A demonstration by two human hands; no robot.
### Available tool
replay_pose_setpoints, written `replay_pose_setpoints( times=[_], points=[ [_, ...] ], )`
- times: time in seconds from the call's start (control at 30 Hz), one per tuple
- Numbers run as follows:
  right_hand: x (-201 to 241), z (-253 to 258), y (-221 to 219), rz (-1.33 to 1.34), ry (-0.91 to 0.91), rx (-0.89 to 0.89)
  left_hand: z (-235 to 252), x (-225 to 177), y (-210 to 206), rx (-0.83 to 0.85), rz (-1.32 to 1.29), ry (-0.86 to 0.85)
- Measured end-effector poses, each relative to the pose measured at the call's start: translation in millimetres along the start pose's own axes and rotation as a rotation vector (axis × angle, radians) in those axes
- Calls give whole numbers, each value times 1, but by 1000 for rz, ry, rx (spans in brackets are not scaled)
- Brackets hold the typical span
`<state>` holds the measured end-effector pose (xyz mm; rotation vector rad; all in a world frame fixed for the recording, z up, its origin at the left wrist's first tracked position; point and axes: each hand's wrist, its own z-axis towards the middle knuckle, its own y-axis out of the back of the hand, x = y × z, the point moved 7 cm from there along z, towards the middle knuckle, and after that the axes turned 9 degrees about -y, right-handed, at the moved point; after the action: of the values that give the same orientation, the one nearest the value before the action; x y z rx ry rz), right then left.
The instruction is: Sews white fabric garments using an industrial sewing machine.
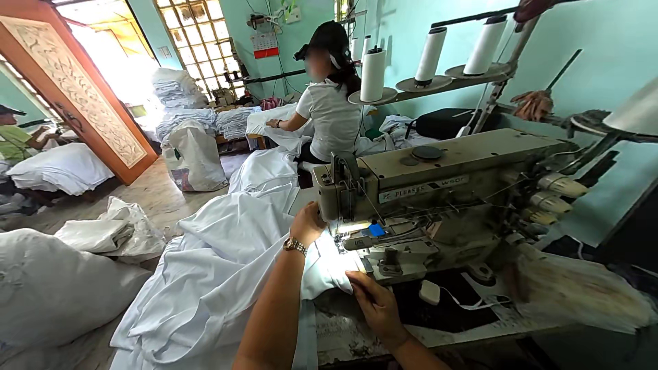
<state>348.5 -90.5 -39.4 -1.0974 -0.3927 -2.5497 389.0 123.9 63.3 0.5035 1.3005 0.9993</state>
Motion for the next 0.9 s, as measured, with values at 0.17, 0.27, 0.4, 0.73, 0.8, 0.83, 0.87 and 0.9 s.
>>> replay_pose_setpoints(
  times=[0.17,0.27,0.4,0.73,0.8,0.83,0.87,0.9],
  points=[
    [0,0,0,10,2,6,0,1,-1,2,3,5],
    [0,0,-1,23,4,2,0,-1,-1,5,6,10],
    [1,0,0,12,3,0,0,-1,-1,8,-9,14],
    [2,0,0,3,0,11,-3,-4,2,-3,-28,11],
    [2,0,0,-2,-1,11,-3,-4,2,0,-20,15],
    [2,0,0,-2,2,10,-2,-3,1,1,-18,17],
    [2,0,0,-2,5,11,-2,-2,1,1,-14,18],
    [2,0,0,-2,6,10,-1,-1,0,-2,-13,18]
  ],
)
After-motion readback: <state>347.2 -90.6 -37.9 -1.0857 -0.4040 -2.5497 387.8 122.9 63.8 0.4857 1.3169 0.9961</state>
